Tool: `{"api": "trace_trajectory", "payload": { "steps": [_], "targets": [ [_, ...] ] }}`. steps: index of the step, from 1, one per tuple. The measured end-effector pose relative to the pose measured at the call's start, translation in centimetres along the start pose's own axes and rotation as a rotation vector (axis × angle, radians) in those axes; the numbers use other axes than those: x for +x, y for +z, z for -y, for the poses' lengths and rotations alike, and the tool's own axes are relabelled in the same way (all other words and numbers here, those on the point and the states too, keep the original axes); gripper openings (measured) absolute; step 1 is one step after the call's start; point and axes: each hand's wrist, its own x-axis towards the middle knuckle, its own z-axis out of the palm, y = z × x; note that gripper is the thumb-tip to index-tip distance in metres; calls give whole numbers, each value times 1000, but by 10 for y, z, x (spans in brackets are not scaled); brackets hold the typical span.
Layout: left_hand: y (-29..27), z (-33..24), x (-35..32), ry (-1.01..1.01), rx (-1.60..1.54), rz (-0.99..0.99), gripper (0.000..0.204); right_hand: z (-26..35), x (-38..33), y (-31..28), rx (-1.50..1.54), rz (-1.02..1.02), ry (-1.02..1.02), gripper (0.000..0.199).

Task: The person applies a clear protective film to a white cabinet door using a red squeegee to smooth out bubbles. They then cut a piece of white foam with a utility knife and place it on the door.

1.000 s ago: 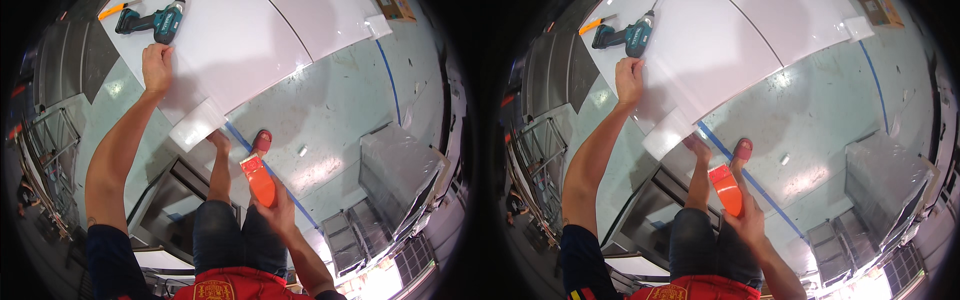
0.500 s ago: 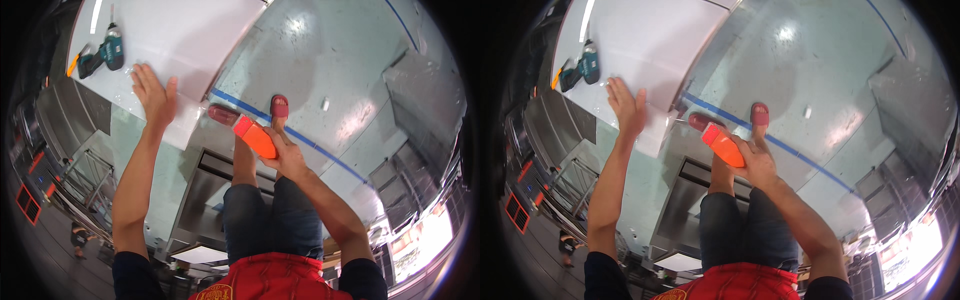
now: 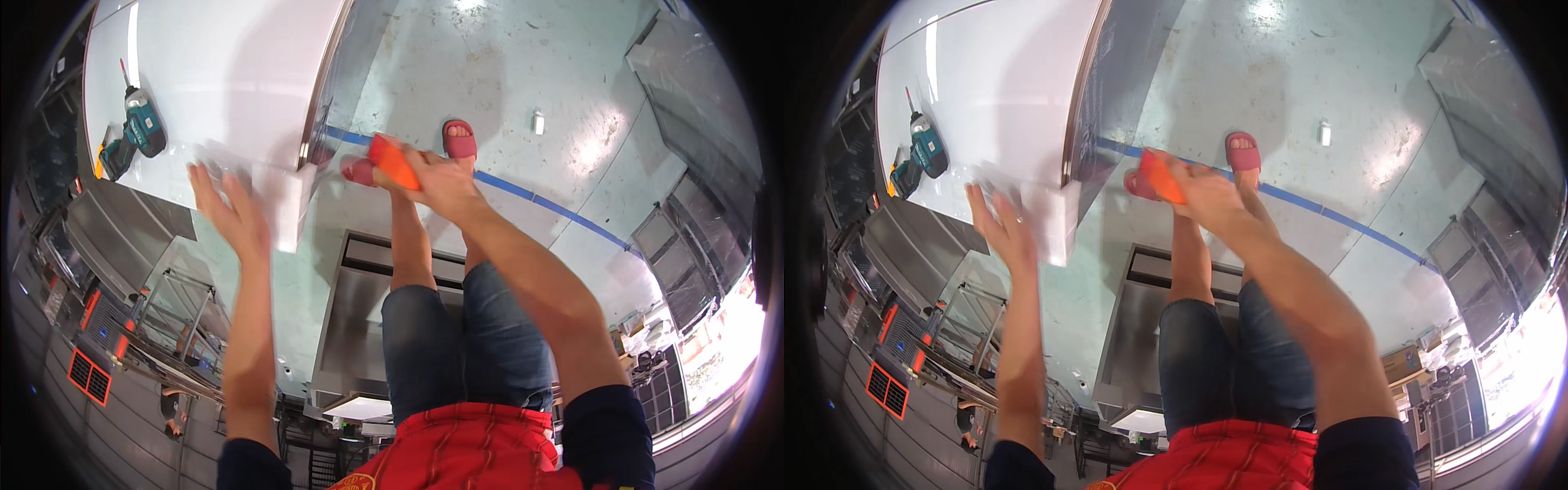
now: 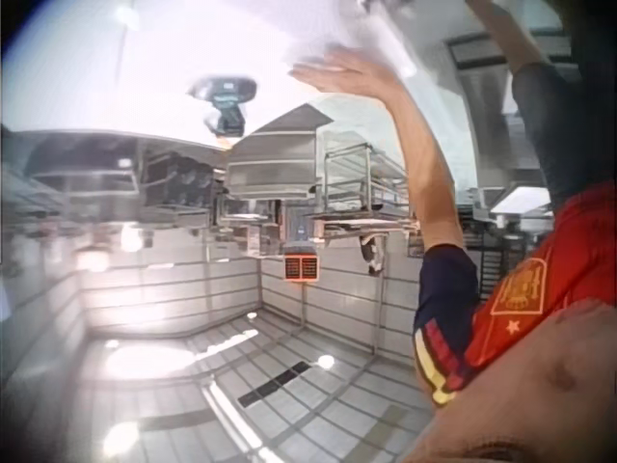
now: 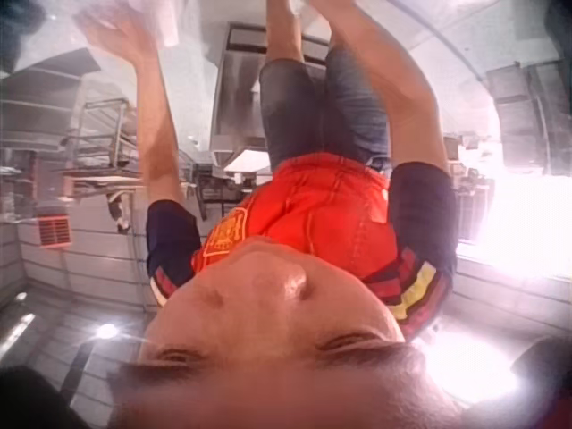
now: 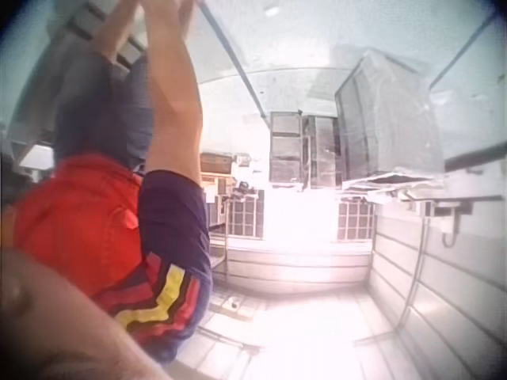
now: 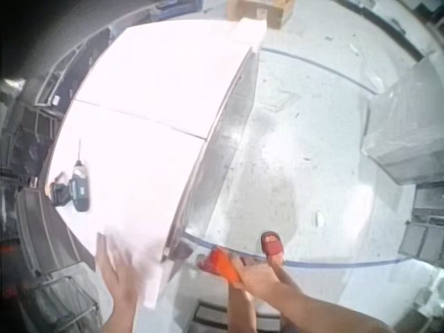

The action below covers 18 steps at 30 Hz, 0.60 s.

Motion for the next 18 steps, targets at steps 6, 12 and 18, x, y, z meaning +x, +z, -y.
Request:
{"api": "trace_trajectory", "payload": {
  "steps": [6, 12, 18],
  "targets": [
    [6, -59, -138, -1259, -1700, 348, 54, 64, 65, 15, 49, 66, 56, 73],
    [75, -46, -78, -1411, -3022, -432, 69, 107, 80, -16, -48, 145, 96, 81],
    [89, -22, -91, -985, -2686, -280, 72, 115, 100, -1, -44, 186, 218, 63]
  ]
}}
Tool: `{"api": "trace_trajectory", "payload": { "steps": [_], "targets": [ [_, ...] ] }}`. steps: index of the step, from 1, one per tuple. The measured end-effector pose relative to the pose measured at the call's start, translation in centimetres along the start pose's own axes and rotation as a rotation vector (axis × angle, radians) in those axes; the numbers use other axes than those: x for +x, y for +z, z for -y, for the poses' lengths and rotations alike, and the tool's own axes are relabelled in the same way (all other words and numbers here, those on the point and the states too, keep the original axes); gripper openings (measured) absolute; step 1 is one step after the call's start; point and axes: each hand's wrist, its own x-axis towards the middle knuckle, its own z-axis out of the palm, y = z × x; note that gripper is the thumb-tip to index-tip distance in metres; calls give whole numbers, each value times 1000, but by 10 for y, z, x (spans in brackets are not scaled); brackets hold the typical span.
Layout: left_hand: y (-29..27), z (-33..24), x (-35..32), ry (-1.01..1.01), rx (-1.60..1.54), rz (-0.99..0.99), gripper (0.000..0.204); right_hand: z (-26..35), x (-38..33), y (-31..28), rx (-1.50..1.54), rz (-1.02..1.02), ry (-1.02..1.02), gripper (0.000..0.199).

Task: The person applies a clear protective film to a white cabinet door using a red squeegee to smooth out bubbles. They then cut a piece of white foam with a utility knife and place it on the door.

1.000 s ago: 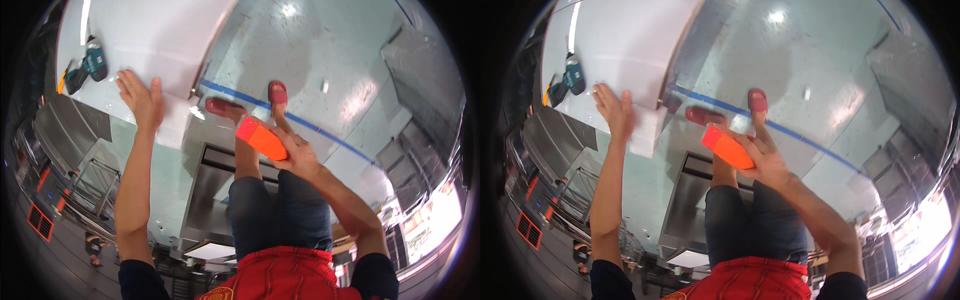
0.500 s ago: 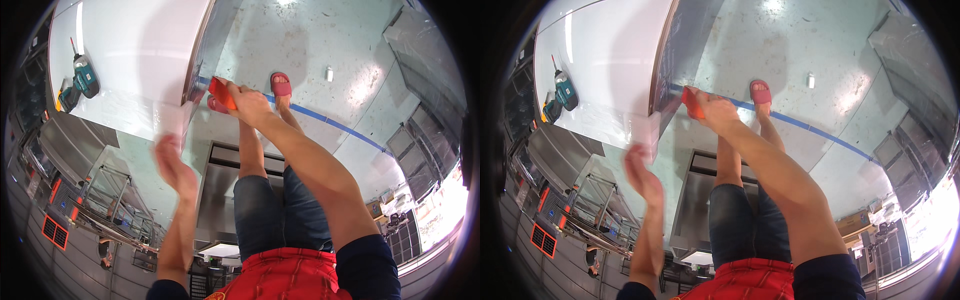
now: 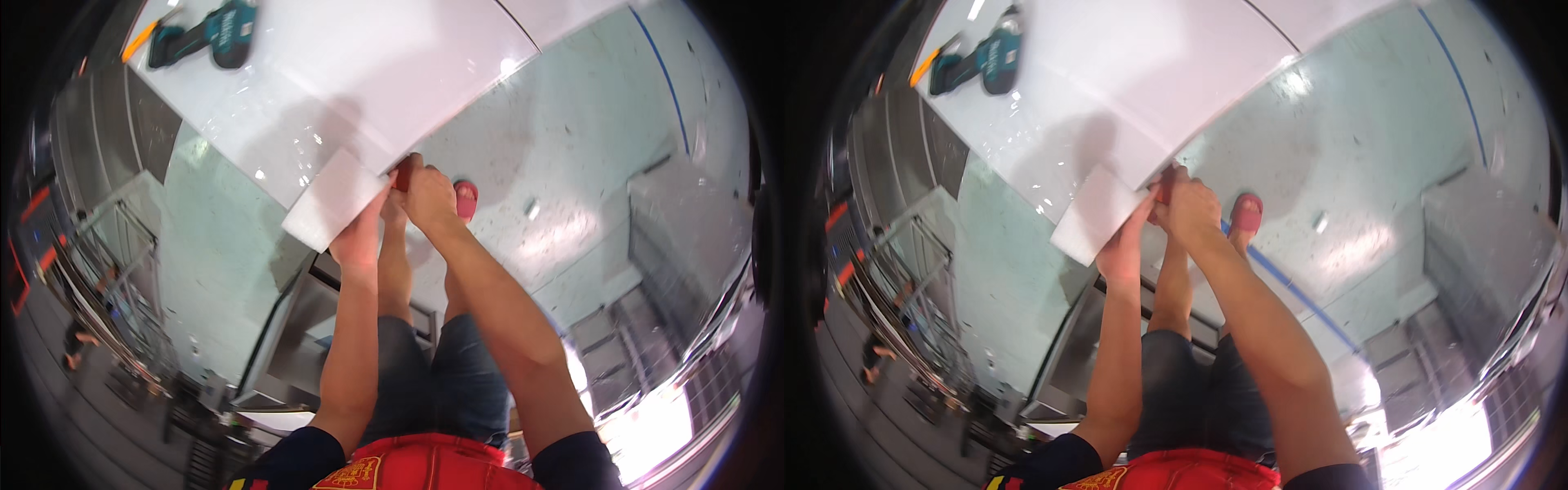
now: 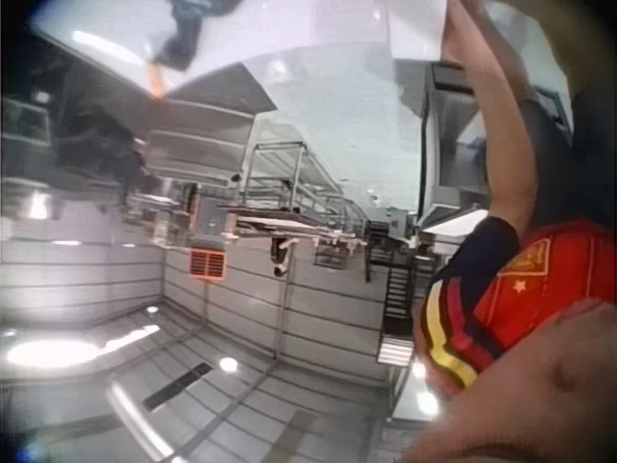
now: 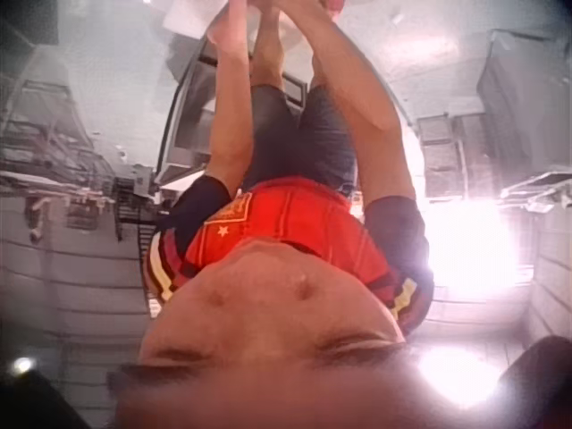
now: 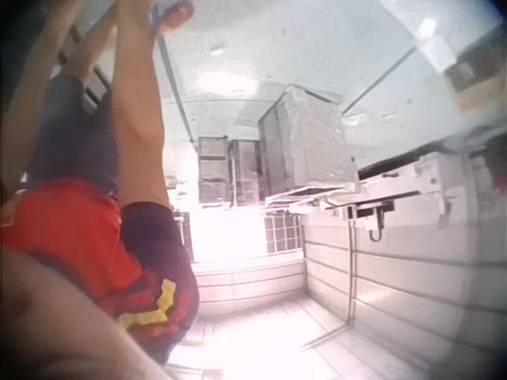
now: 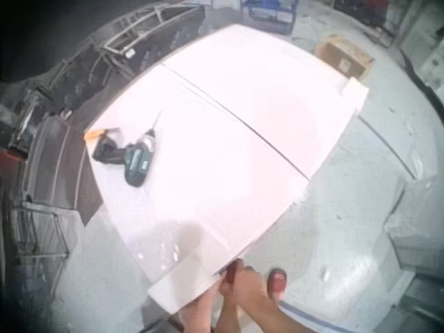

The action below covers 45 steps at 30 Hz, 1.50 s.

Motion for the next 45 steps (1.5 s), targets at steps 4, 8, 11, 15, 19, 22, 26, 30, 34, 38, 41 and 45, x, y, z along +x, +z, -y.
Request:
{"api": "trace_trajectory", "payload": {
  "steps": [4, 8, 11, 15, 19, 22, 26, 30, 34, 38, 41, 45],
  "targets": [
    [-25, -5, 15, 375, 984, 23, 66, -18, 36, 29, 6, -22, -46, 60],
    [-52, -1, 47, 490, 1083, -161, 65, -71, -1, 24, 92, -123, -104, 68],
    [-79, -1, 65, 477, 1049, -243, 64, -107, -63, -9, 65, -135, -237, 73],
    [-104, 3, 75, 397, 1109, -306, 63, -118, -148, -62, -68, -98, -266, 81],
    [-93, 27, 56, 170, 1400, -373, 63, -93, -192, -102, -95, 34, -377, 86],
    [-73, 50, -8, -217, 472, -425, 62, -62, -204, -124, -154, 114, -515, 89],
    [-56, 42, -101, -373, 642, -131, 47, -7, -222, -148, -503, 293, -556, 95],
    [-56, 31, -140, -188, 733, 59, 50, 44, -225, -148, -637, 383, -696, 96],
    [-67, 30, -142, -171, 440, 55, 43, 79, -225, -141, -743, 434, -709, 99],
    [-70, 30, -140, -169, 277, 60, 34, 109, -224, -139, -837, 456, -736, 99],
    [-60, 27, -139, -109, 296, 81, 27, 132, -227, -137, -913, 461, -726, 99],
    [-40, 25, -130, 36, 491, -79, 23, 159, -223, -126, -978, 461, -598, 101]
  ]
}}
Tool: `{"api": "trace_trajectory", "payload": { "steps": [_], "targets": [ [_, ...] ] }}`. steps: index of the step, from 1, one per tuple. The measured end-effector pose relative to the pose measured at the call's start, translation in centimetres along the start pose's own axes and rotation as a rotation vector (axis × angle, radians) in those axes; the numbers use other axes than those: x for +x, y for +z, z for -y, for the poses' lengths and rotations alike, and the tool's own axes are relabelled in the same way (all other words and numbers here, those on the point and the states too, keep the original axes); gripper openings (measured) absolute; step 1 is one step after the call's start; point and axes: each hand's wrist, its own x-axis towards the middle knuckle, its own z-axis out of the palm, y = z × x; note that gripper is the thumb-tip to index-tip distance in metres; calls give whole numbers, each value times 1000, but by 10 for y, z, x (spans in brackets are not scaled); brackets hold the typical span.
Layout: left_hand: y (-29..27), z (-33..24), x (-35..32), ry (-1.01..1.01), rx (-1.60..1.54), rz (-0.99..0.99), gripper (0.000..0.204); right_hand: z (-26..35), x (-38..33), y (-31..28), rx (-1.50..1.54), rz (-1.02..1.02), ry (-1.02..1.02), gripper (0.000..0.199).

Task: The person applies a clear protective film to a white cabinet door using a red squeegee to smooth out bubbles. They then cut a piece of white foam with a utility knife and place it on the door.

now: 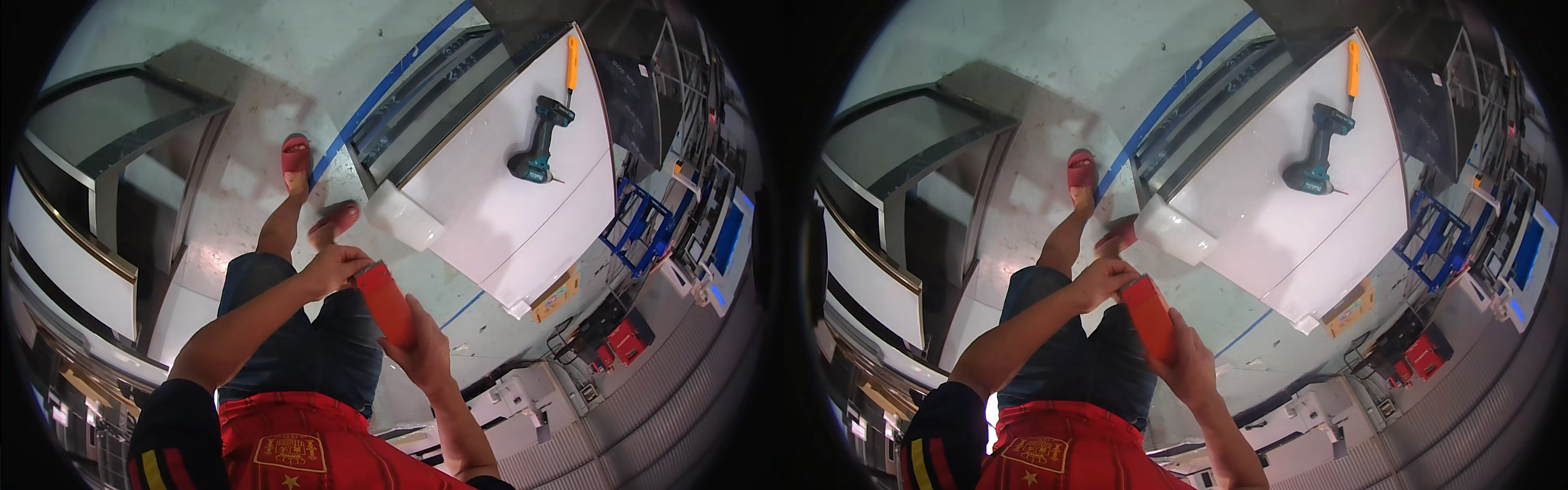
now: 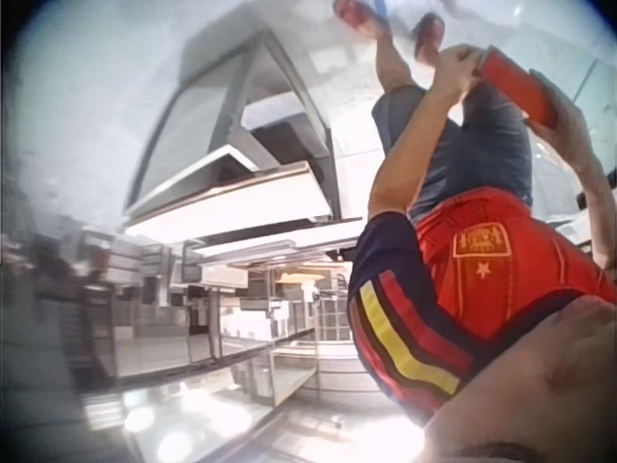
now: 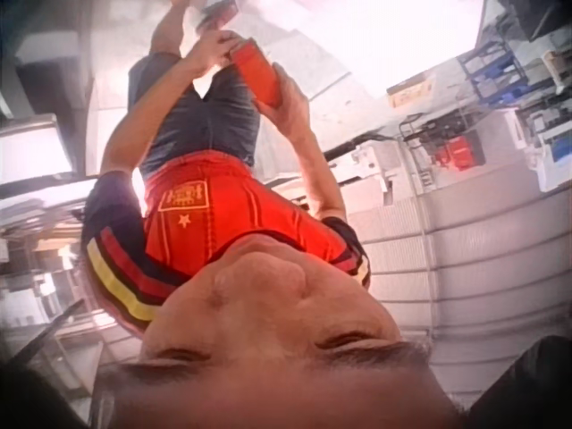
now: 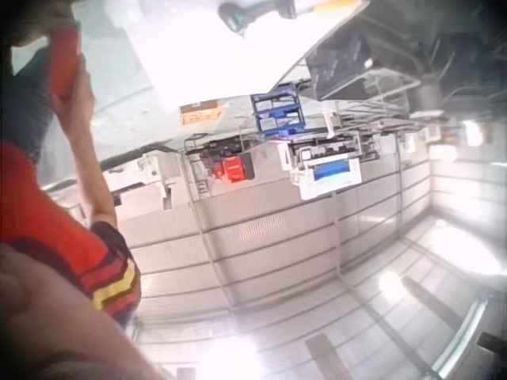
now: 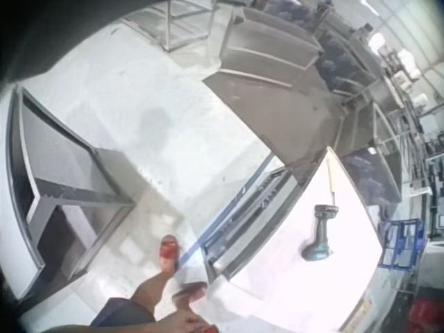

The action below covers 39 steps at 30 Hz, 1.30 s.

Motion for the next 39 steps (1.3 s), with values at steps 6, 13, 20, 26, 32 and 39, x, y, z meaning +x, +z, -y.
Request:
{"api": "trace_trajectory", "payload": {
  "steps": [6, 13, 20, 26, 32, 39],
  "targets": [
    [-21, -27, 44, 264, -116, -200, 20, 9, 24, -37, -119, 10, 31, 100],
    [-89, -78, 113, 441, -156, -529, 20, 41, 1, -122, -249, 41, 10, 98],
    [-102, -52, 173, 414, 4, -547, 19, 81, 15, -120, -263, 84, 22, 98],
    [-86, -22, 194, 566, 129, -648, 23, 93, 19, -126, -295, 113, 42, 99],
    [-55, -15, 200, 495, 1, -582, 22, 98, 11, -136, -324, 135, 115, 102],
    [-39, -8, 219, 450, 259, -770, 23, 89, 9, -136, -310, 116, 100, 101]
  ]
}}
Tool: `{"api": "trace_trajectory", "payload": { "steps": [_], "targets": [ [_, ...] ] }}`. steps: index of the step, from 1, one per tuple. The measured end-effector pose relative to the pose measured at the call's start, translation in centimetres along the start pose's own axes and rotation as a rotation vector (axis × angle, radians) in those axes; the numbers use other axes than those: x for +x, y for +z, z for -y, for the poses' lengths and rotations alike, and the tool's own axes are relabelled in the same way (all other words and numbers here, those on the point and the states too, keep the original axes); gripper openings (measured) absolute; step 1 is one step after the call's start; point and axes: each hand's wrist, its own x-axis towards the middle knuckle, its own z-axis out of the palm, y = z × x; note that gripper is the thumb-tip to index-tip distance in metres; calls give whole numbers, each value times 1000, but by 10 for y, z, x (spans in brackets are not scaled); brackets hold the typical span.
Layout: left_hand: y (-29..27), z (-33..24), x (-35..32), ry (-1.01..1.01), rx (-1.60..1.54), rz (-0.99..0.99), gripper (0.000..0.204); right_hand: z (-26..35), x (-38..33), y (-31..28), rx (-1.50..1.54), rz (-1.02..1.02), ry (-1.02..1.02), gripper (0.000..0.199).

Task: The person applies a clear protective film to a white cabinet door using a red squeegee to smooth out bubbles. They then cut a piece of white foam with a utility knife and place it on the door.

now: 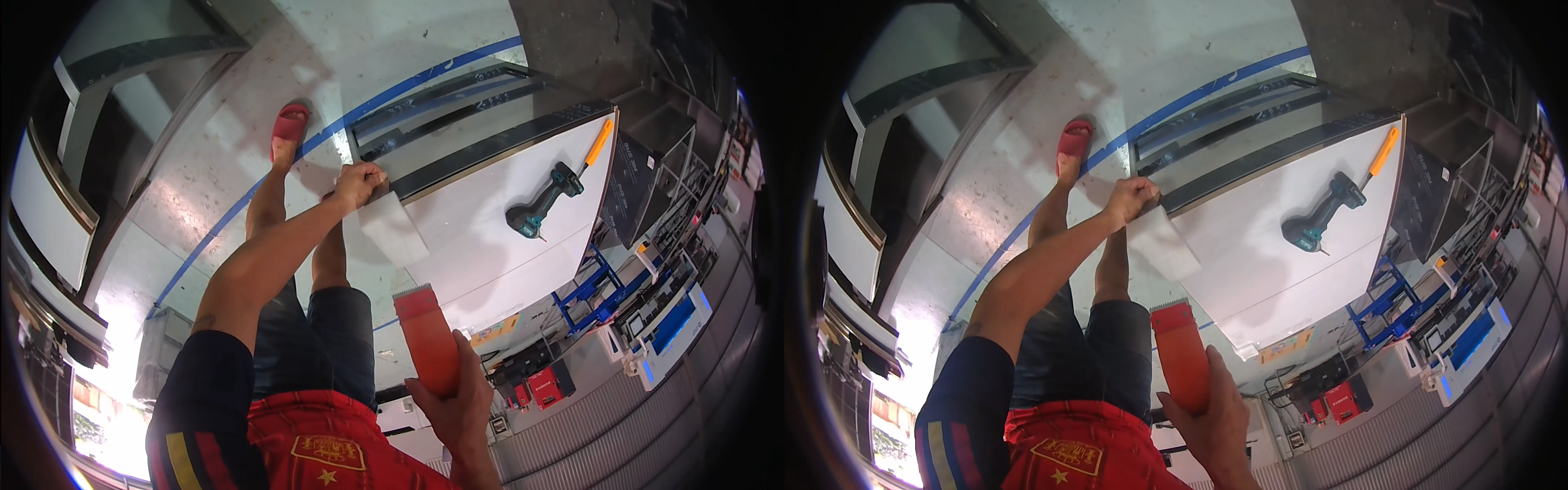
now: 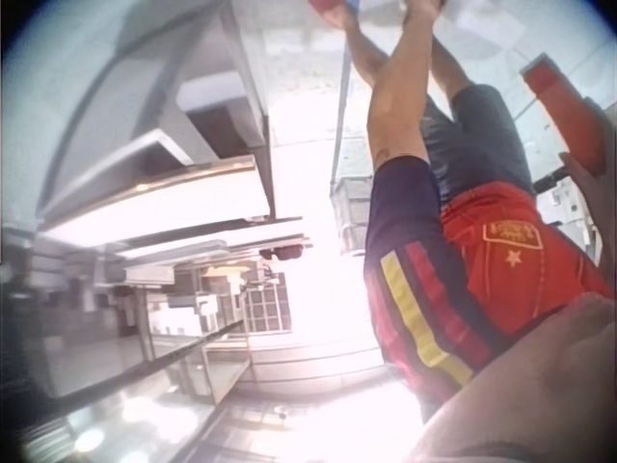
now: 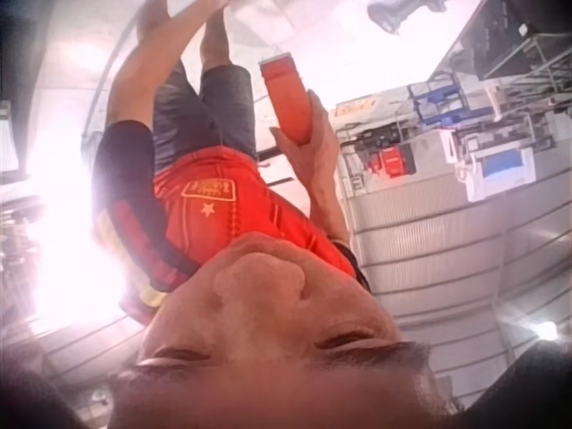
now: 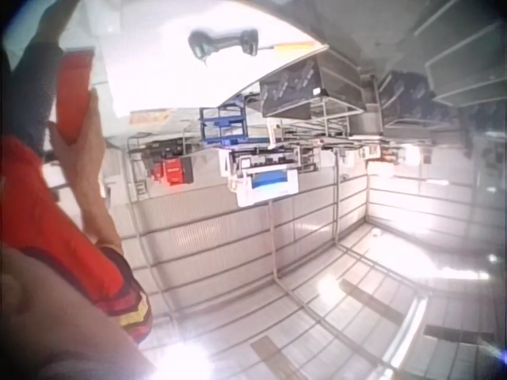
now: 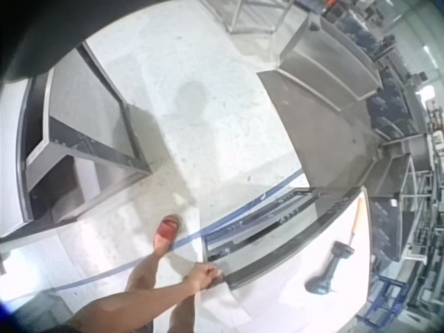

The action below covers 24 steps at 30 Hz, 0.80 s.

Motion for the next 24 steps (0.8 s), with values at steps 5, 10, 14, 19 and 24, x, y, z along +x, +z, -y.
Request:
{"api": "trace_trajectory", "payload": {
  "steps": [5, 10, 14, 19, 24],
  "targets": [
    [-6, -12, -4, -39, 327, -103, 23, -14, 1, 0, -18, -1, -5, 99],
    [-43, -47, -5, 135, 102, 273, 22, -40, 8, 9, -70, -39, -63, 96],
    [-55, -77, -26, -86, 223, 452, 83, -75, 29, 25, -79, 14, -19, 91],
    [-44, -107, -62, 29, 281, 374, 125, -147, 62, 71, -23, -19, -60, 88],
    [-46, -117, -64, -46, 286, 436, 126, -236, 39, 101, -21, -126, -255, 93]
  ]
}}
